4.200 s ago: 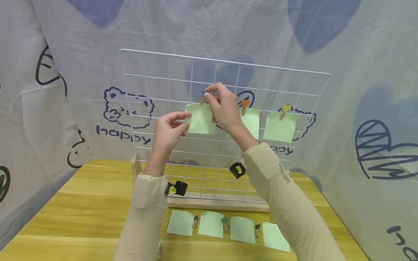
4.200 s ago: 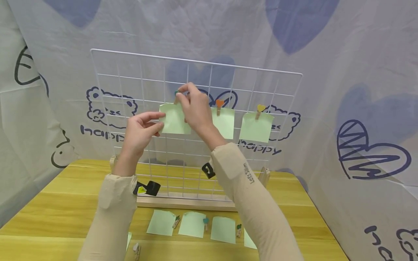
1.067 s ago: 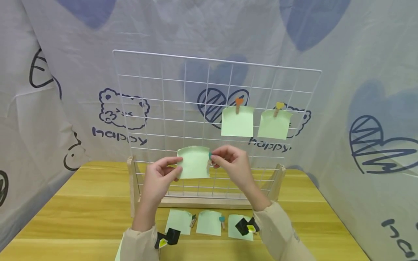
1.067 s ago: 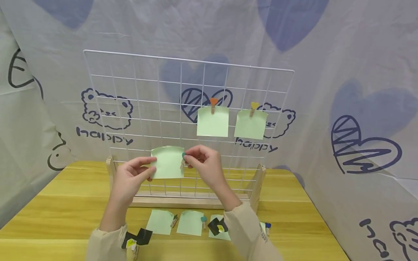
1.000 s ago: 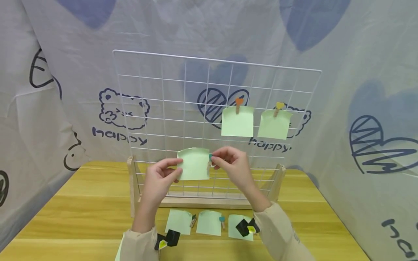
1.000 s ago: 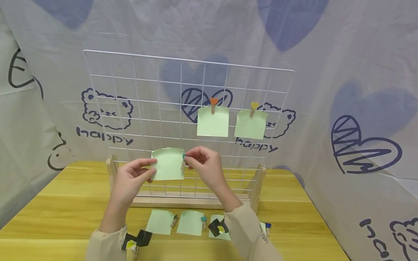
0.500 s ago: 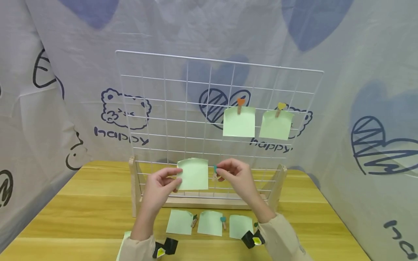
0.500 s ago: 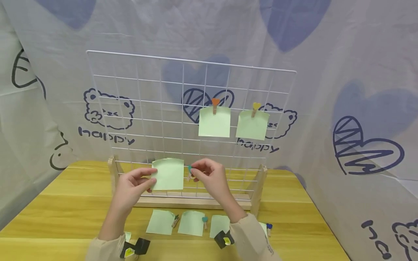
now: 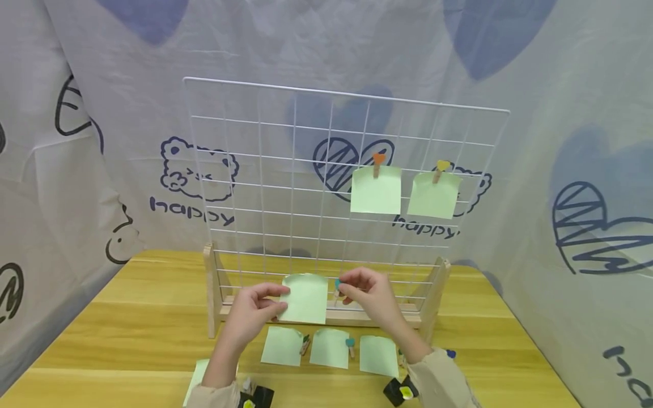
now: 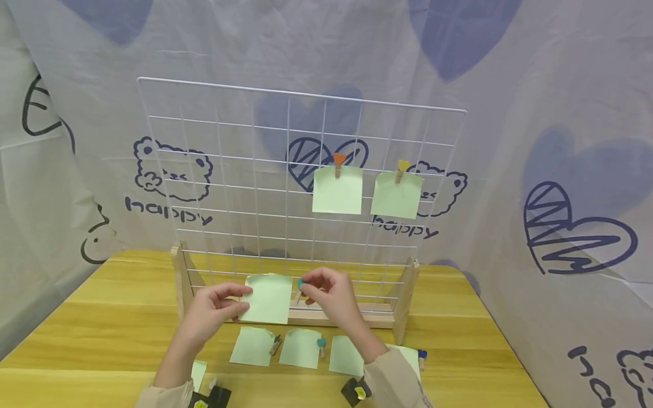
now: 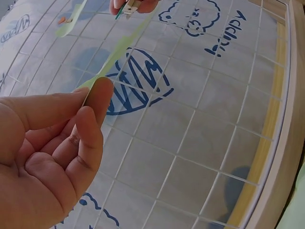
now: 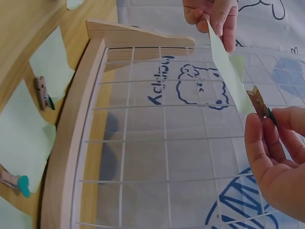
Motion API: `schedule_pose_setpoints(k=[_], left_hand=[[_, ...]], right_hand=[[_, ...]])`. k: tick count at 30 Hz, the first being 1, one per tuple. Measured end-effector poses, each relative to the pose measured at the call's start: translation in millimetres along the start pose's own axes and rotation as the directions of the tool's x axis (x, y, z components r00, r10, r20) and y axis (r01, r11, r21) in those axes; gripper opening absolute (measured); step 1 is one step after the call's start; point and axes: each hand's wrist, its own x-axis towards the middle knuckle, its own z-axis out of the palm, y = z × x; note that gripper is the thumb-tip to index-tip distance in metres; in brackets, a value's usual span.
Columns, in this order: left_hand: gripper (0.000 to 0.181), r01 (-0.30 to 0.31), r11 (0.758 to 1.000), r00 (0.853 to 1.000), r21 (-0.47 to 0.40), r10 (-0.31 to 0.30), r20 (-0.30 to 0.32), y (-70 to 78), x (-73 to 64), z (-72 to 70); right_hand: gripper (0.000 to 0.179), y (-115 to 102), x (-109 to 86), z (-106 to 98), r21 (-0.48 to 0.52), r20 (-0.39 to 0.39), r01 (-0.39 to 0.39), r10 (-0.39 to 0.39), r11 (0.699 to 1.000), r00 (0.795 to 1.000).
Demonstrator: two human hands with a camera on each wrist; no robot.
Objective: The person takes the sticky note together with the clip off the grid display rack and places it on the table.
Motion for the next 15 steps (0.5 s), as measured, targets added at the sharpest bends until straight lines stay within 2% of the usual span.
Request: schedule_pose_setpoints(k=[6,15], left_hand=[[0.023,0.023,0.999,1.0,-0.035,-0.023,-0.002,-8.3,-4.1,-2.2],[0.023,0.001,1.0,0.998,-0.006,-0.001,0.061,-19.3,-11.5,-5.5]], right_hand=[[0.013,12.7,-7.6,1.8,0.041,0.027,-0.026,0.025,0.999,0.999],[0.014,26.1,-15.8,5.1,0.054,0.056,-0.077,0.074,0.996,0.996]])
